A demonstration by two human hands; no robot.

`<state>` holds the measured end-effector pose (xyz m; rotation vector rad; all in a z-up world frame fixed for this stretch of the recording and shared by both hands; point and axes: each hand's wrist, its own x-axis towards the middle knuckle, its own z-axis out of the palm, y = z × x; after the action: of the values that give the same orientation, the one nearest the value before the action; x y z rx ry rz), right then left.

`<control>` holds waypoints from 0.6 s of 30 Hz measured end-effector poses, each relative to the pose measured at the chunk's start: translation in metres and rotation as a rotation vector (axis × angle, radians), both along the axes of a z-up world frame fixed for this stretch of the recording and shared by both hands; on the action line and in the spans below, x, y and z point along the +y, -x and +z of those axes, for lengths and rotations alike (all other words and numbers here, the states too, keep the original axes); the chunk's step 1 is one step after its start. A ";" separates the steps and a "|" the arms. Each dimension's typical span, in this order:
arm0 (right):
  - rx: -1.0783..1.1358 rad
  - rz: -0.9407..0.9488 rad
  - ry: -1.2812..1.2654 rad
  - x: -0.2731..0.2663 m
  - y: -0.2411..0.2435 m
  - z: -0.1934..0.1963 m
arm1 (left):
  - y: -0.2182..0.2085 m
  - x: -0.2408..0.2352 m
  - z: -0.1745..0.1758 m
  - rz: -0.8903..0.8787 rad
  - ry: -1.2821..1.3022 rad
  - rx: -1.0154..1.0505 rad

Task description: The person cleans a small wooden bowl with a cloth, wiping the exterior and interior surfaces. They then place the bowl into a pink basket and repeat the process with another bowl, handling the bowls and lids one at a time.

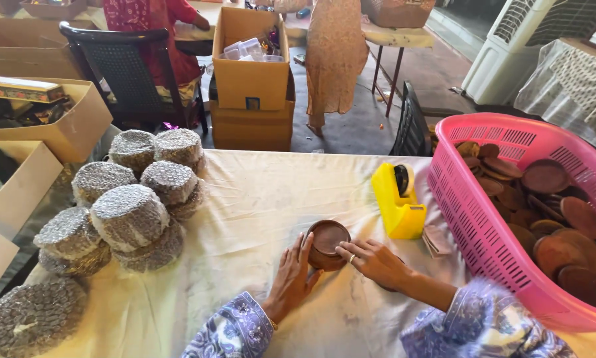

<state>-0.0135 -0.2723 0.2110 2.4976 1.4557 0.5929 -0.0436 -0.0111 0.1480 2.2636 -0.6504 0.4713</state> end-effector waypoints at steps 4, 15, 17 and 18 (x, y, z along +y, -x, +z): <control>0.032 -0.033 -0.011 -0.011 0.005 -0.003 | -0.001 -0.001 -0.004 0.005 -0.017 0.027; -0.104 -0.248 -0.125 -0.100 0.063 0.132 | 0.002 0.001 -0.002 0.007 0.038 -0.004; -0.123 -0.322 -0.173 -0.131 0.073 0.172 | 0.000 0.000 -0.005 -0.016 0.049 0.026; -0.173 -0.407 -0.290 -0.146 0.077 0.190 | -0.002 -0.001 -0.010 0.015 0.035 -0.039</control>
<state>-0.0900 -0.4185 0.4010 2.7611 0.8140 0.9622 -0.0411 -0.0117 0.1379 2.2328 -0.6405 0.5312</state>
